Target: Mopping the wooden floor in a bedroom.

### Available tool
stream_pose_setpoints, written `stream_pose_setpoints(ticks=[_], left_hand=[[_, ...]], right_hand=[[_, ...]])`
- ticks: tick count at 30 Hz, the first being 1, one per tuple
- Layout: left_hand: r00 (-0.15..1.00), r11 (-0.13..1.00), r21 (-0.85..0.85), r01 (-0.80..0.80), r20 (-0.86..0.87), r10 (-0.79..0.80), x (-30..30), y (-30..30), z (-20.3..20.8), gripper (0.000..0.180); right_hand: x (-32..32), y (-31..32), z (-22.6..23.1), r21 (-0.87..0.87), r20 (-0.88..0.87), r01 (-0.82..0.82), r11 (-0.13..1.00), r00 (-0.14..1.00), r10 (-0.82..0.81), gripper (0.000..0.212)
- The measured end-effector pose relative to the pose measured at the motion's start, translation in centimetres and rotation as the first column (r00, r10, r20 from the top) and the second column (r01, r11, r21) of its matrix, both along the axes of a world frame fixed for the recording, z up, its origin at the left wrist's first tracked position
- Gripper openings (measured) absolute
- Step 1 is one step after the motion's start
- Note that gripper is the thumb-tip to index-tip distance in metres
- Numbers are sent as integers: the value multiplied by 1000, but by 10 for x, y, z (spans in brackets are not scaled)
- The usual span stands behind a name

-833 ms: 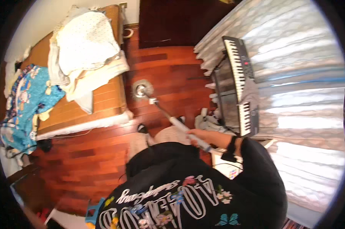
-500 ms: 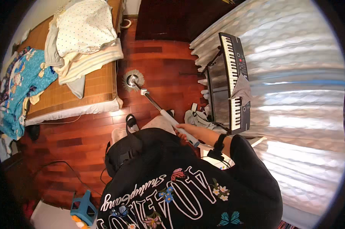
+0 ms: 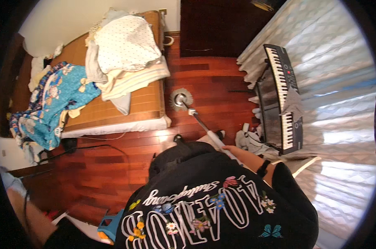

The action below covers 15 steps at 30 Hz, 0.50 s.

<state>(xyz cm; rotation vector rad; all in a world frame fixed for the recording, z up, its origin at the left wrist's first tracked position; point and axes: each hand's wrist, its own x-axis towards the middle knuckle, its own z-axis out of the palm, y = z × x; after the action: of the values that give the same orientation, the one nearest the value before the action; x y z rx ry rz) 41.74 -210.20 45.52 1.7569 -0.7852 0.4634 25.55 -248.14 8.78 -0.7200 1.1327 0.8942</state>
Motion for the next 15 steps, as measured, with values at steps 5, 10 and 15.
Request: stream_pose_setpoints(ticks=[5,10,15], left_hand=[[999,1000,-23,-7,50,8,-2,-5,10,16],[996,999,-50,-11,85,15,-1,-16,19,14],[993,993,-117,0,116,14,13,-22,22,12]], right_hand=[[1,-3,7,-36,21,-27,999,999,27,24],[2,-9,11,-26,24,-28,999,999,29,24],[14,-8,-6,-232,53,-127,964,988,143,29]])
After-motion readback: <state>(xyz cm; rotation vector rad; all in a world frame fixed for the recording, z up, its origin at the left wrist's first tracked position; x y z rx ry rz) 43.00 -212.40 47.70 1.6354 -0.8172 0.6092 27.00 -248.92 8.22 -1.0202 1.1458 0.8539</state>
